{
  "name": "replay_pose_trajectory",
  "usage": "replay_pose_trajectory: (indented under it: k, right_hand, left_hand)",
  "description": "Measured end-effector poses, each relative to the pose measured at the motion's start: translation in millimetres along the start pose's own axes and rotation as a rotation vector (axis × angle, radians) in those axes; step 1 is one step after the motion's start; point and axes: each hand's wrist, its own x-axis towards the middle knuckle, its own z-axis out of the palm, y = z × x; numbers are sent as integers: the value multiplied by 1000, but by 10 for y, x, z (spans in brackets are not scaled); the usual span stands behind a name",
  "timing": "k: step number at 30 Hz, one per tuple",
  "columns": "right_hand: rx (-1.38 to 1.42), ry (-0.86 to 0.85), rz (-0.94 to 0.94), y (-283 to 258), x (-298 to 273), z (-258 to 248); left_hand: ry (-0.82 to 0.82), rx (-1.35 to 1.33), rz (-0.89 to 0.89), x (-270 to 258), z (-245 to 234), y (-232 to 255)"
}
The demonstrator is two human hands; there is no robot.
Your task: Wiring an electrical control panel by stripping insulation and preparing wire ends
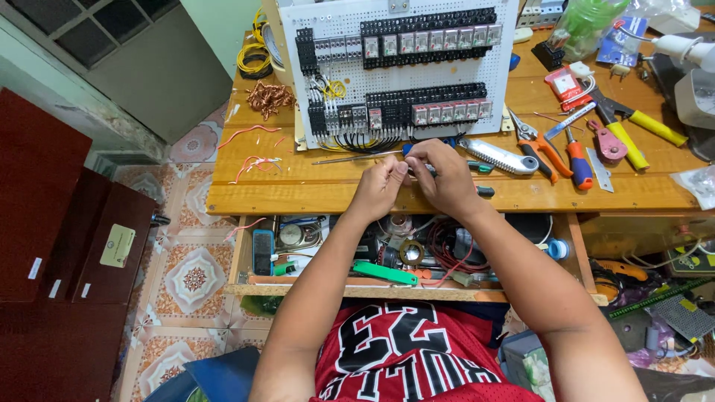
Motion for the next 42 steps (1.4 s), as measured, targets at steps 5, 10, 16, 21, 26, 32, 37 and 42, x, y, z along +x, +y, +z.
replay_pose_trajectory:
  k: [5, 10, 16, 21, 26, 32, 37, 42]
  right_hand:
    - [56, -17, 18, -46, 59, -74]
    - [89, -48, 18, 208, 13, -156]
    - [-43, -246, 299, 220, 154, -624]
    - [-238, -631, 341, 80, 300, -888]
    - [-356, -792, 403, 308, 193, -808]
    - [-368, -964, 430, 96, 290, -874]
    - [-378, -1005, 419, 184, 219, -864]
    - [-322, -906, 421, 280, 192, -880]
  left_hand:
    - [-92, -22, 43, -3, -56, 249]
    - [-52, -86, 17, 13, -50, 5]
    - [168, -274, 30, 65, -102, -216]
    - [264, -337, 73, 84, -39, -266]
    - [333, -345, 81, 92, -21, -353]
    - [396, -354, 112, 101, -33, -314]
    - [429, -351, 145, 96, -65, -237]
    - [465, -314, 168, 77, -80, -200]
